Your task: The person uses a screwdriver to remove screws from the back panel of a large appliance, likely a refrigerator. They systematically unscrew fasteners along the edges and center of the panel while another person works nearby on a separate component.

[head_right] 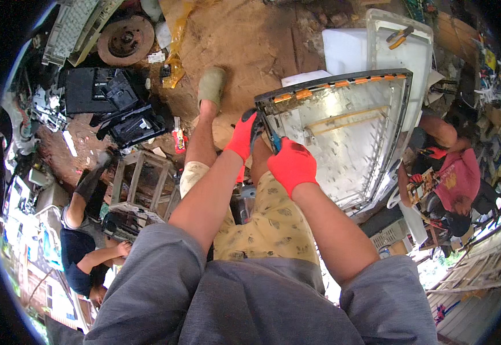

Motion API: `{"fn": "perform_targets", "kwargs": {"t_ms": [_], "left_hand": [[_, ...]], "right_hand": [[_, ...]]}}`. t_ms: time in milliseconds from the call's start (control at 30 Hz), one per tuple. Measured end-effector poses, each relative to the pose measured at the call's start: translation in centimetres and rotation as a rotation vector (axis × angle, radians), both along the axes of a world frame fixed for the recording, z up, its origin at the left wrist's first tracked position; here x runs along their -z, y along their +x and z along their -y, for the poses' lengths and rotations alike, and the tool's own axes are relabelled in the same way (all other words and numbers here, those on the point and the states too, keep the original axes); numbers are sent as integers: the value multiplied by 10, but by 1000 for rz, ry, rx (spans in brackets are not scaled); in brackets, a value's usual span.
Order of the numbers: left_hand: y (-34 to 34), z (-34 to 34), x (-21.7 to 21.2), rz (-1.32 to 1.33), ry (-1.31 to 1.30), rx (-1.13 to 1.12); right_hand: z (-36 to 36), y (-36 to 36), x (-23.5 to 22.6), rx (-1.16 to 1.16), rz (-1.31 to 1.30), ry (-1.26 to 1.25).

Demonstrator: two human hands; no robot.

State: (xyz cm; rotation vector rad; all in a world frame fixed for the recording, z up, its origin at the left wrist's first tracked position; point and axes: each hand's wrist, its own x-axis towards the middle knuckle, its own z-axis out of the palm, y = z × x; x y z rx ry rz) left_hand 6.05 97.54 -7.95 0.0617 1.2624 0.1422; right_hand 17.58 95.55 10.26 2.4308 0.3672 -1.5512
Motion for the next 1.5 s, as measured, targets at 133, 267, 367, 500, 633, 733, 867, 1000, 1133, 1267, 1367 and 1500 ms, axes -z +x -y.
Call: {"fn": "perform_targets", "kwargs": {"t_ms": [133,267,367,500,633,733,867,1000,1133,1267,1367,1500], "left_hand": [[4,-1,-40,8,-281,-69],[1,14,-30,183,-445,-171],[4,16,-21,130,-422,-219],[18,-7,-52,-86,-185,-25],[25,-21,-67,-44,-209,-19],[10,13,-42,11,-160,-100],[27,23,-46,71,-377,-267],[13,25,-26,108,-334,-240],[27,20,-39,-16,-271,-170],[25,23,-43,-155,-155,-59],[27,18,-49,-91,-92,-129],[2,25,-6,5,-240,-77]], "right_hand": [[7,-3,-6,-477,135,42],[21,14,-1,387,-9,203],[0,13,-3,1000,-219,74],[13,27,-9,1737,-695,-85],[37,31,-1,1203,-682,-92],[-6,-1,-17,-391,53,-33],[17,6,-10,-413,156,123],[3,23,-17,1437,-499,-193],[21,17,-7,1474,-487,-110],[17,-8,-10,-367,244,103],[32,-5,-12,-411,228,164],[21,14,-19,1797,-588,-127]]}}
